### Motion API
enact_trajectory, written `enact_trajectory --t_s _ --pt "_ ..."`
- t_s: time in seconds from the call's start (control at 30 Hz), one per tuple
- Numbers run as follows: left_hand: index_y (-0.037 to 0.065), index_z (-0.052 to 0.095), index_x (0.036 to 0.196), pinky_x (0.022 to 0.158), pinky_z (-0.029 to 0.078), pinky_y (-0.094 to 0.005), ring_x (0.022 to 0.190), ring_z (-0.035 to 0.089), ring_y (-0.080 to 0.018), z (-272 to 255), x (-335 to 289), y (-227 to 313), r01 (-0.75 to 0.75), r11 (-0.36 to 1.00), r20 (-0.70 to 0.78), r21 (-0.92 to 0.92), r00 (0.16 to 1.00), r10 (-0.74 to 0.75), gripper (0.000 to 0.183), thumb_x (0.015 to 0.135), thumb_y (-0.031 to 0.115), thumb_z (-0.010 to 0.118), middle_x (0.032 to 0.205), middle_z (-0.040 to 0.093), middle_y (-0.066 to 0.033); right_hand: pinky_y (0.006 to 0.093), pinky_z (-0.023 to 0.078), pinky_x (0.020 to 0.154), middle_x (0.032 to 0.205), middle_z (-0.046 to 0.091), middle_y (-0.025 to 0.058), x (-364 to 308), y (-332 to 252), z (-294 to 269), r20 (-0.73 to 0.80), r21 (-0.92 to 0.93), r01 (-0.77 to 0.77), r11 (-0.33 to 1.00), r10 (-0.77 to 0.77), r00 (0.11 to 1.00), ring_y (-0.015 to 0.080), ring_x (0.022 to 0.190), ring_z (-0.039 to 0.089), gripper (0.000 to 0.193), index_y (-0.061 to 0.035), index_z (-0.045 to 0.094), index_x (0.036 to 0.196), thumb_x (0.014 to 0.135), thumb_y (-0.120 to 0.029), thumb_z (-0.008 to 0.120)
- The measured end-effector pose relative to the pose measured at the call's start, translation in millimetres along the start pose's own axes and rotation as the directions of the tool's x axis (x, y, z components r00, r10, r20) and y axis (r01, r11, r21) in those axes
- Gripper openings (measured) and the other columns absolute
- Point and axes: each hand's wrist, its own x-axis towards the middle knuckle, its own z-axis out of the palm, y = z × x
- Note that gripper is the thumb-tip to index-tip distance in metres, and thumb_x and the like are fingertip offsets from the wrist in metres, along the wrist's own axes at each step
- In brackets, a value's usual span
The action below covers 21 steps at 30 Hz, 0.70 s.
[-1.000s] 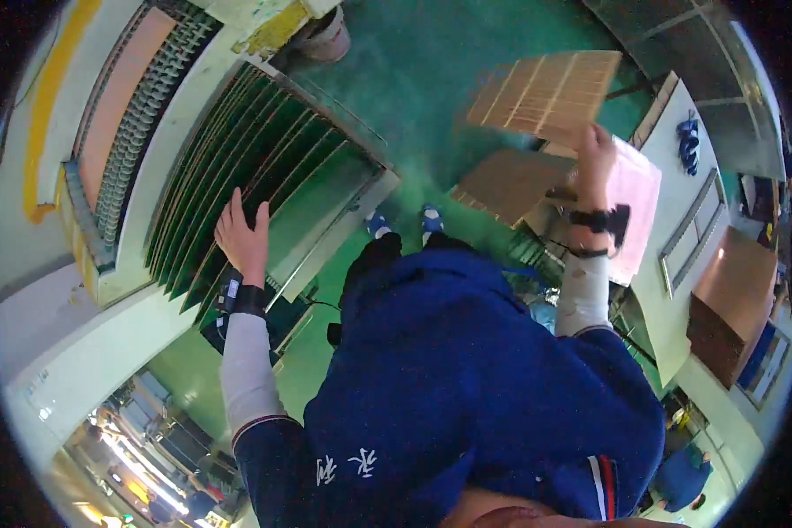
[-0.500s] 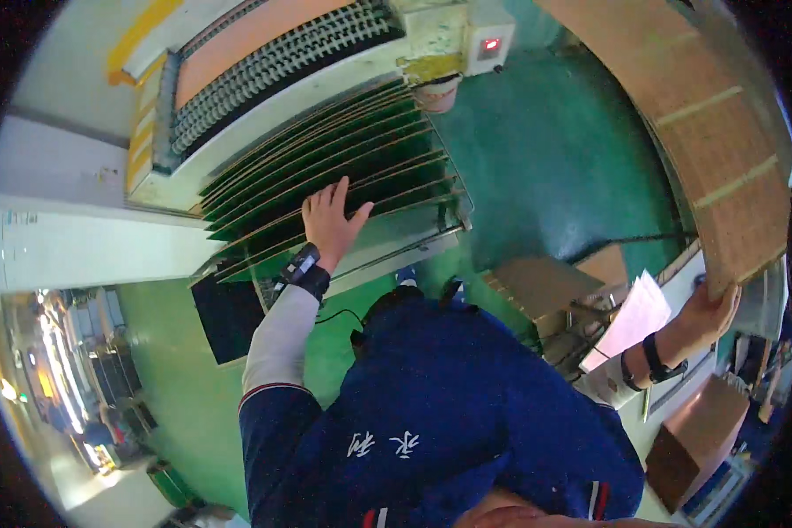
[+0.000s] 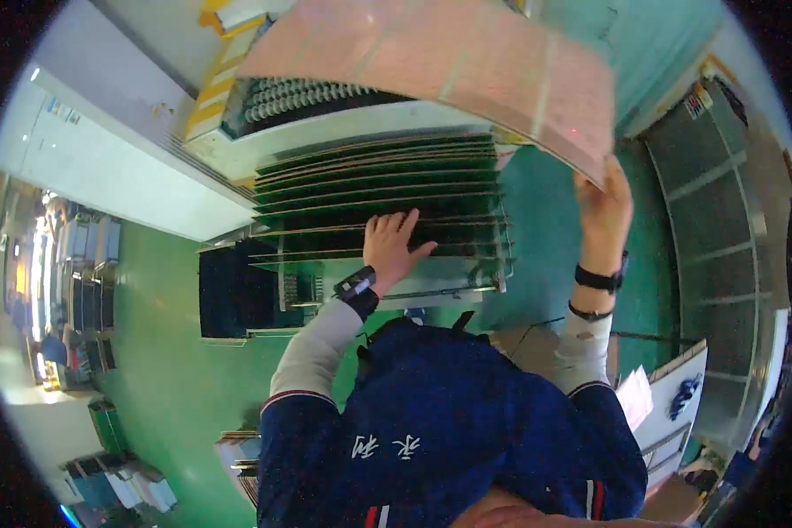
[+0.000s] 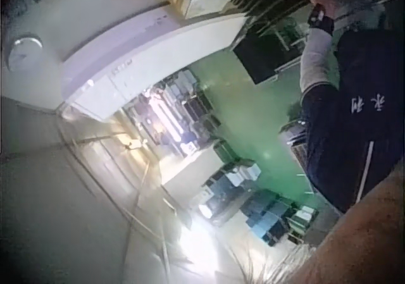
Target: Manually feeding and organizing thin metal sheets into a processing or sorting machine.
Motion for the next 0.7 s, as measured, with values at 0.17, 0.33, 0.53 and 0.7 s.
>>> enact_trajectory --t_s 0.17,0.33,0.53,0.7 --pt "0.009 0.057 0.141 0.110 0.035 -0.0520 0.119 0.055 -0.0347 -1.9 4.1 -2.0 0.018 0.997 0.009 -0.070 1.000 -0.017 0.075 0.087 0.061 0.065 0.128 0.062 -0.0150 0.0367 0.052 0.086 0.111 0.069 0.0073 77.0 107.8 27.3 0.116 0.061 -0.218 0.974 0.210 0.971 0.0220 0.099 0.066 0.023 -0.0028 0.065 0.113 0.097 -0.019 0.064" --pt "0.007 0.056 0.141 0.112 0.032 -0.0534 0.120 0.053 -0.0346 -8.2 3.9 -4.5 0.034 0.991 0.049 -0.128 0.998 -0.028 0.078 0.088 0.063 0.061 0.126 0.062 -0.0157 0.0399 0.050 0.079 0.105 0.069 0.0035 117.1 195.7 9.4 0.007 -0.172 -0.462 0.870 0.470 0.883 0.0214 0.095 0.066 0.018 -0.0076 0.064 0.110 0.095 -0.019 0.067" --pt "0.009 0.056 0.142 0.111 0.035 -0.0541 0.120 0.055 -0.0352 -9.6 6.1 -10.2 0.059 0.986 0.064 -0.154 0.997 -0.050 0.080 0.086 0.066 0.063 0.130 0.061 -0.0161 0.0399 0.051 0.080 0.090 0.064 0.0039 147.6 225.1 7.3 -0.056 -0.032 -0.520 0.854 0.518 0.854 0.0218 0.089 0.062 0.011 -0.0081 0.059 0.096 0.097 -0.016 0.066" --pt "0.009 0.057 0.142 0.110 0.036 -0.0538 0.119 0.056 -0.0354 -4.8 9.1 -13.8 0.046 0.982 0.043 -0.183 0.998 -0.038 0.079 0.086 0.065 0.063 0.130 0.062 -0.0166 0.0417 0.054 0.086 0.091 0.065 0.0067 178.6 224.0 17.9 -0.141 0.023 -0.468 0.884 0.466 0.873 0.0231 0.092 0.062 0.014 -0.0043 0.061 0.102 0.098 -0.017 0.066"
